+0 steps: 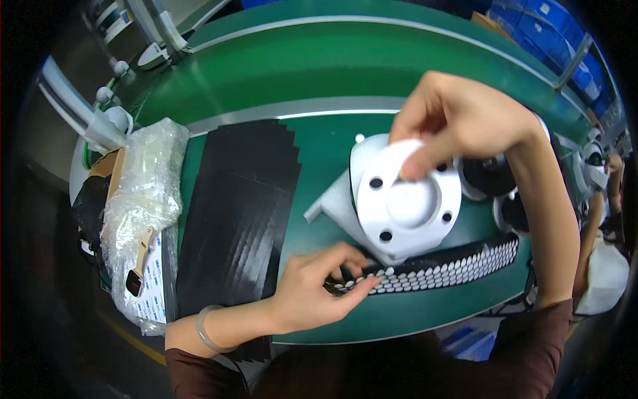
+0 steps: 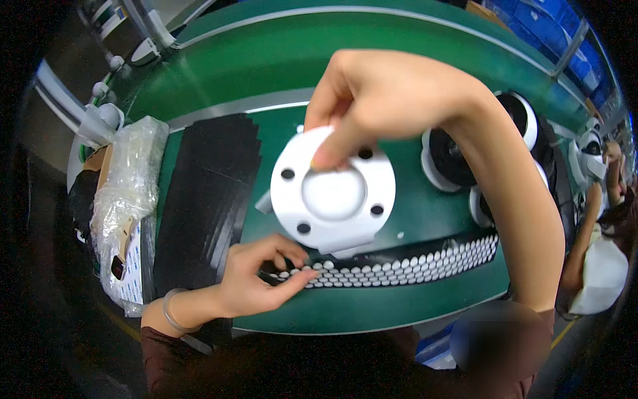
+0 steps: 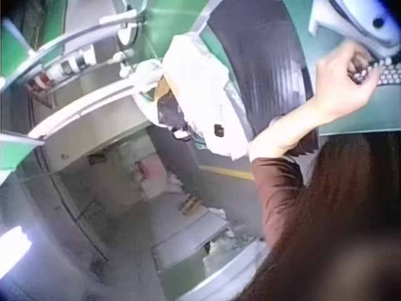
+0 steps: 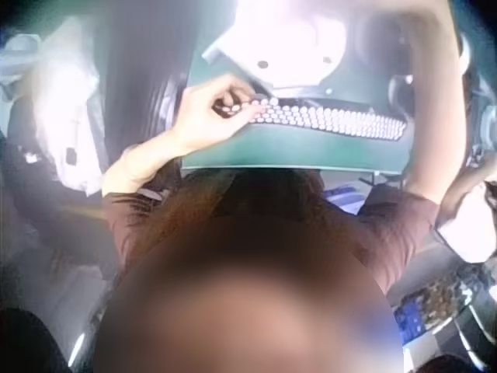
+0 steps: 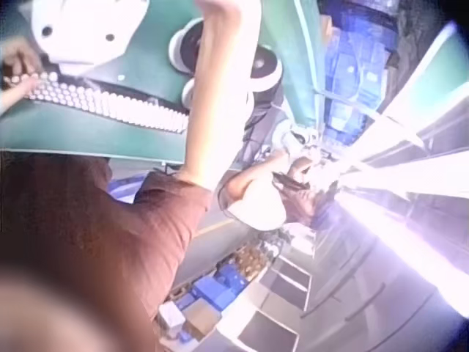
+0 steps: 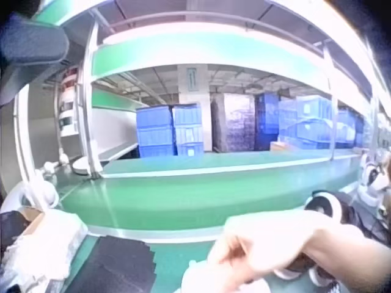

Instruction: Applying adhesive pads to the base of security camera housings on an assembly line.

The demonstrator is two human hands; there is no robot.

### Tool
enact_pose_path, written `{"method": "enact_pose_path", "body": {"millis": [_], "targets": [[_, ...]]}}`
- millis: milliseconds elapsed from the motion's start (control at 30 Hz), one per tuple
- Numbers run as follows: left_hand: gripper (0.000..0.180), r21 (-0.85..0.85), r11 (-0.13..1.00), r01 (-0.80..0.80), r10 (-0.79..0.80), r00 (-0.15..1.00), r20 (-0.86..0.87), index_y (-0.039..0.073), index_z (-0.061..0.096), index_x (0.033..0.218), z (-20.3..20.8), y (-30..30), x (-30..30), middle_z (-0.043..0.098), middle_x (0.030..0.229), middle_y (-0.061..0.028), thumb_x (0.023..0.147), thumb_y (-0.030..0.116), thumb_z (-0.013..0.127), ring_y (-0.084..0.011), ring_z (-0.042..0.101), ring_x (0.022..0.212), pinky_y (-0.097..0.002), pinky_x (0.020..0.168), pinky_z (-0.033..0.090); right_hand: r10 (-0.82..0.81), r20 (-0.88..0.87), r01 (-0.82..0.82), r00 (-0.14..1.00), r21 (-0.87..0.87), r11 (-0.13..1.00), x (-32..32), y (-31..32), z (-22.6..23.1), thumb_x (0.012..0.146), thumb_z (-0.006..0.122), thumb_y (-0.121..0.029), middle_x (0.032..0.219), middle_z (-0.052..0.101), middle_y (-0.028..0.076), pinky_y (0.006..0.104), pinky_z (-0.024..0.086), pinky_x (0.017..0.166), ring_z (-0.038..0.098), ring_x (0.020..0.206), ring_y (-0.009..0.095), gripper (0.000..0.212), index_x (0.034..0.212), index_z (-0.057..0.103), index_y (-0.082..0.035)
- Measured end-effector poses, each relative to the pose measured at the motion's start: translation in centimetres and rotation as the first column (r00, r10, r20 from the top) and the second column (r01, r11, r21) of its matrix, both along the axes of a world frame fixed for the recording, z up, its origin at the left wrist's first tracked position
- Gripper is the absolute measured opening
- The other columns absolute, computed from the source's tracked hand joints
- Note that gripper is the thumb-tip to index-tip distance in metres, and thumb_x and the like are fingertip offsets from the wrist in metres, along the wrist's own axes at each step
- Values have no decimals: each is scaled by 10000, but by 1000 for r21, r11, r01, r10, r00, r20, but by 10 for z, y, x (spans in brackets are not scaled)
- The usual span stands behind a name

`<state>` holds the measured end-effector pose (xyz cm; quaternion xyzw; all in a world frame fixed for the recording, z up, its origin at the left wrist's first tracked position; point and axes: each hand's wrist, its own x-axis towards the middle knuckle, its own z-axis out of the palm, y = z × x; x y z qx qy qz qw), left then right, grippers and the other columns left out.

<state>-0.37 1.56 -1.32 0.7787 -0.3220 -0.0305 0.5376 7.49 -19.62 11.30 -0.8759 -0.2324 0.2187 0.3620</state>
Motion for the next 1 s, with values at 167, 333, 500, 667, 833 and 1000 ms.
{"method": "enact_pose_path", "body": {"millis": [167,333,500,667,833,1000], "targets": [[162,11,999,47,-46,996,-75,40,593,724,2,-1,-1,607,649,-43,697,159,700,-118,577,548,-216,495,455,-312,289,240,905,258,936,73,5,9,644,700,-168,648,607,44,206,389,520,527,568,123,216,822,685,-47],[175,23,995,94,-94,995,-19,58,582,674,-5,1,-1,600,613,-22,702,181,703,-103,569,512,-209,459,434,56,964,325,261,-142,935,149,25,-93,693,606,-159,744,536,109,379,480,536,579,595,281,71,712,628,-95],[248,-4,995,101,-101,995,-21,54,539,642,-5,1,1,590,607,-34,737,244,668,-153,586,509,-250,452,448,-52,954,439,295,-87,894,188,-27,-141,730,544,-108,809,573,39,365,487,571,602,681,225,86,773,618,-119],[229,-12,996,88,-88,995,-41,51,561,641,-6,3,1,588,587,-41,723,224,685,-139,595,515,-235,465,462,83,581,432,810,-686,586,180,-48,-132,775,422,-90,1035,592,79,387,418,865,567,953,254,325,1034,588,-195],[204,2,989,149,-149,989,-16,43,597,643,-2,-5,4,586,583,-47,713,206,697,-136,588,511,-225,461,452,43,525,449,850,-765,462,175,-47,-127,791,444,-148,1151,545,82,451,308,963,492,1097,216,296,1040,600,-109],[142,35,988,148,-149,988,26,26,628,669,0,-4,0,598,607,-62,682,136,717,-151,567,493,-238,458,430,54,489,411,870,-783,467,137,-18,-92,756,516,-164,1038,604,72,430,397,839,581,955,220,248,978,622,-131]]}}
